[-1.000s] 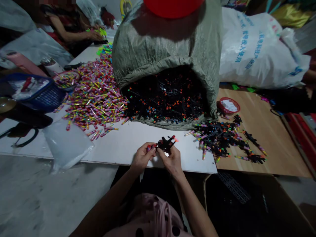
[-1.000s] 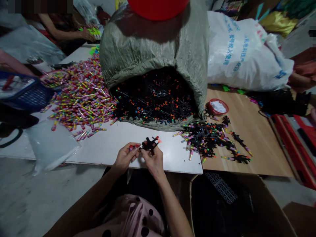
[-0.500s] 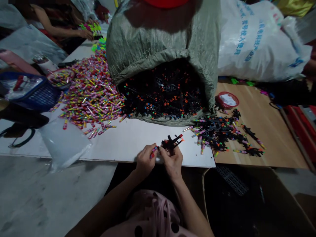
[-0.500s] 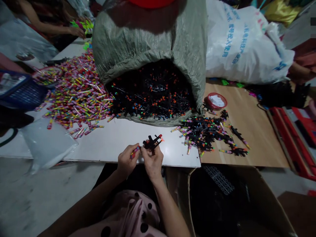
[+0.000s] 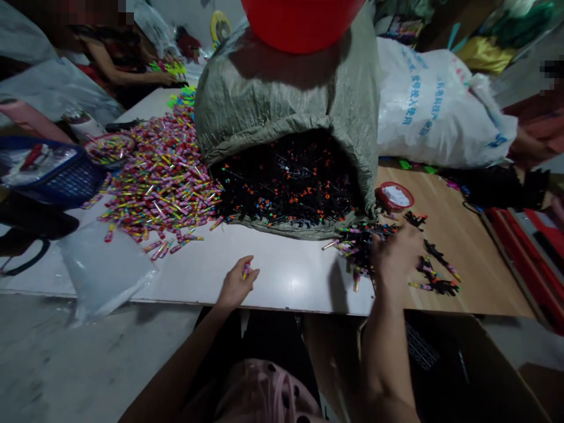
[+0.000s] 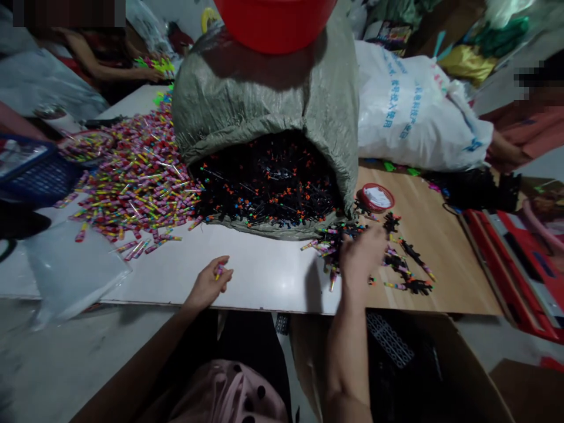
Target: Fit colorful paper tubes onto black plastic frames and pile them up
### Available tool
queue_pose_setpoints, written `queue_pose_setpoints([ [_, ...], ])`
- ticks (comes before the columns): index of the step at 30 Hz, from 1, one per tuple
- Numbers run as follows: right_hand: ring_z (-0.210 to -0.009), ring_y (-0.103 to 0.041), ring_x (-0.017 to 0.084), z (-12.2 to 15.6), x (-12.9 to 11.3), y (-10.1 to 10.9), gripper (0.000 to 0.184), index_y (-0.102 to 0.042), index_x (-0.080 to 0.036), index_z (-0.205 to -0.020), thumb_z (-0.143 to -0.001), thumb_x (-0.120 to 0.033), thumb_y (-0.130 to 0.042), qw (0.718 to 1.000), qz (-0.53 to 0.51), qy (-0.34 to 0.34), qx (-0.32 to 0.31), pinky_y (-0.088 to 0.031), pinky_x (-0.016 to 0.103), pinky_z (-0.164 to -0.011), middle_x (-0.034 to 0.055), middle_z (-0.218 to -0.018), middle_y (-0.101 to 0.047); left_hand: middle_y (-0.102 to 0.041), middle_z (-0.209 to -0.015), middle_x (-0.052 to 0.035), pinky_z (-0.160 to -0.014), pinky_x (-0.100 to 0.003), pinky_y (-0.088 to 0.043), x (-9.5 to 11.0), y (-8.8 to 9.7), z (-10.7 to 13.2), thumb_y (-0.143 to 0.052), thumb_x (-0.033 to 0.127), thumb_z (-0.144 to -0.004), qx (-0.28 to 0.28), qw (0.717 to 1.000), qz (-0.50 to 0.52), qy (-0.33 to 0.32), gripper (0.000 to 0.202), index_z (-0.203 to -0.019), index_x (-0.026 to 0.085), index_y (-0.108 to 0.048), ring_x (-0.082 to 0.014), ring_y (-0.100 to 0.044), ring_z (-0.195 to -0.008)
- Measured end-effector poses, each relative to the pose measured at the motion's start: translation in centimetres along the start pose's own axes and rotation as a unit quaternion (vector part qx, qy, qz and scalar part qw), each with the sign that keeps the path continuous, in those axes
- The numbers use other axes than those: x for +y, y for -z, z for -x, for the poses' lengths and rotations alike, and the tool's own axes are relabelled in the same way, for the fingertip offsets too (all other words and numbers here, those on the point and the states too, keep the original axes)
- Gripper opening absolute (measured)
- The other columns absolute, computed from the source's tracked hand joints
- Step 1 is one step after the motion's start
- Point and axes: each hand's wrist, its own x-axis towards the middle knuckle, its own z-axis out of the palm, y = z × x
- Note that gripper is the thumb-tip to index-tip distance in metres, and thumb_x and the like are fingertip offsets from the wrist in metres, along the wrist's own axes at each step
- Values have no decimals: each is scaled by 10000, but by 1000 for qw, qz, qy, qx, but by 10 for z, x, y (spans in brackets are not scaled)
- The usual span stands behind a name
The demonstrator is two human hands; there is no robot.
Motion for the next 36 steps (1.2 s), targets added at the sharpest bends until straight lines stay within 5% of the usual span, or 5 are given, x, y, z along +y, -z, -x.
queue_pose_setpoints([
  [5,-1069,-500,289,-21,-88,-66,318,-607,-133,-1069,-767,-107,-510,982,-52,50,-176,-430,379,-821,186,-1215,-534,-610,-685,-3,-536,-226,-413,7,-13,1,-580,322,-679,-110,993,48,1,339,-971,158,-626,-102,-525,-554],
  [10,-806,-594,216,8,-103,-77,215,-619,-138,-941,-824,-263,-489,962,-171,20,-214,-454,310,-700,105,-866,-651,-586,-667,14,-511,-219,-369,16,-13,-17,-598,388,-679,-32,993,108,-19,455,-1067,151,-582,-94,-483,-537],
  [16,-548,-507,129,76,-110,-66,310,-559,-184,-697,-635,-477,-639,766,-554,-135,-298,-419,250,-547,-19,-615,-572,-576,-664,17,-504,-213,-366,32,-29,-30,-656,449,-644,-45,990,119,-61,402,-924,168,-593,-97,-499,-551],
  [31,-563,-472,79,139,-110,-39,167,-619,-181,-914,-753,-218,-592,827,-474,-134,-272,-383,184,-545,-47,-714,-571,-562,-502,66,-431,-183,-358,16,-36,4,-774,375,-500,-73,982,172,20,406,-775,172,-555,-69,-470,-424],
  [36,-622,-489,97,124,-91,-21,188,-611,-167,-899,-766,-298,-590,730,-571,-49,-374,-409,208,-575,-14,-765,-541,-510,-473,74,-369,-159,-209,24,-37,9,-797,400,-485,-123,956,254,77,436,-728,161,-526,-26,-356,-355],
])
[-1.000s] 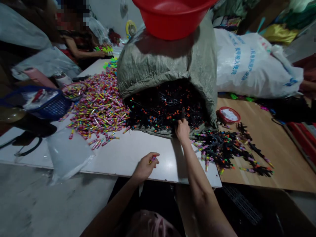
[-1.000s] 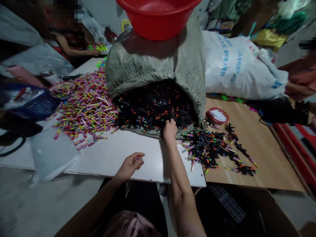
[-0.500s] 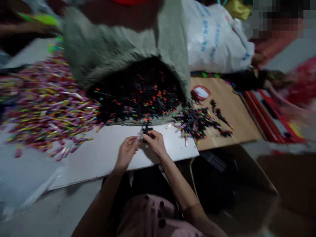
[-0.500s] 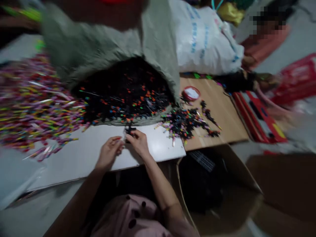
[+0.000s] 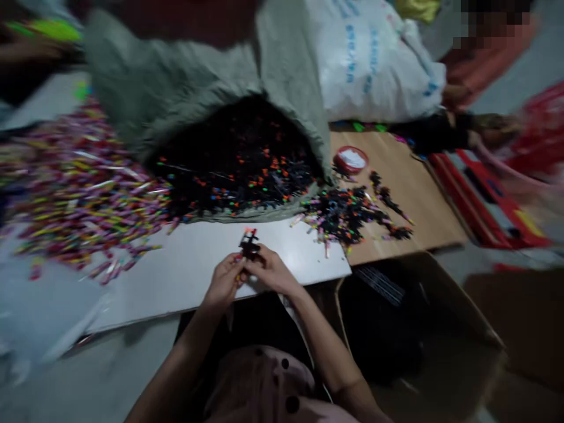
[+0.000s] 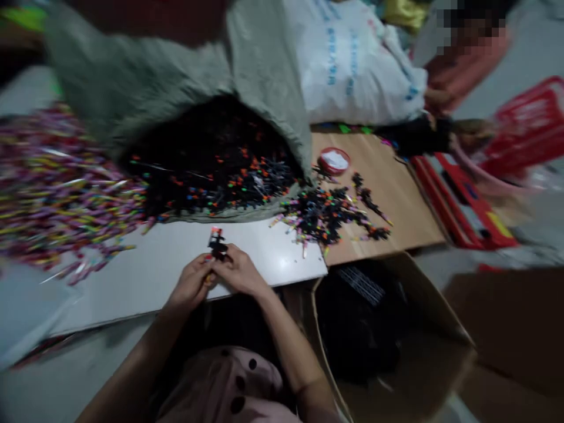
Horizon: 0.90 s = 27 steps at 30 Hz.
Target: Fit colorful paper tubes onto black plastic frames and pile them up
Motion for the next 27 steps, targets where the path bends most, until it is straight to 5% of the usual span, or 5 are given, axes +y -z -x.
queue_pose_setpoints([
  [3,-624,-495,100,-7,-2,22,284,-620,-177,-954,-739,-359,-656,987,-68,-25,-140,-413,210,-585,-29,-703,-537,-519,-487,41,-381,-166,-177,9,10,9,-779,397,-544,-105,992,28,71,392,-678,135,-519,-15,-339,-362],
  [8,-697,-561,128,-13,-3,23,361,-679,-190,-831,-550,-378,-808,981,-120,0,-155,-460,247,-652,14,-825,-633,-517,-483,29,-376,-182,-140,12,11,20,-764,375,-566,-212,961,73,161,371,-703,116,-535,-8,-297,-341],
  [11,-658,-583,147,-6,-11,18,265,-647,-182,-648,-561,-391,-786,995,-86,29,-48,-478,270,-632,15,-710,-637,-538,-520,42,-392,-178,-204,12,5,16,-768,400,-581,-136,987,42,79,412,-808,129,-555,-29,-368,-374],
  [16,-565,-576,147,2,-21,8,303,-657,-170,-792,-613,-406,-724,985,0,4,172,-475,272,-521,31,-690,-667,-646,-731,-10,-569,-225,-414,16,4,12,-717,410,-651,-3,990,-79,-119,374,-897,161,-587,-92,-546,-581],
  [27,-664,-661,196,3,-25,-25,240,-616,-192,-761,-584,-326,-708,976,-38,24,215,-554,325,-617,42,-740,-702,-534,-574,18,-488,-190,-333,2,6,10,-693,549,-656,-13,990,-10,-143,474,-886,135,-663,-71,-442,-523],
])
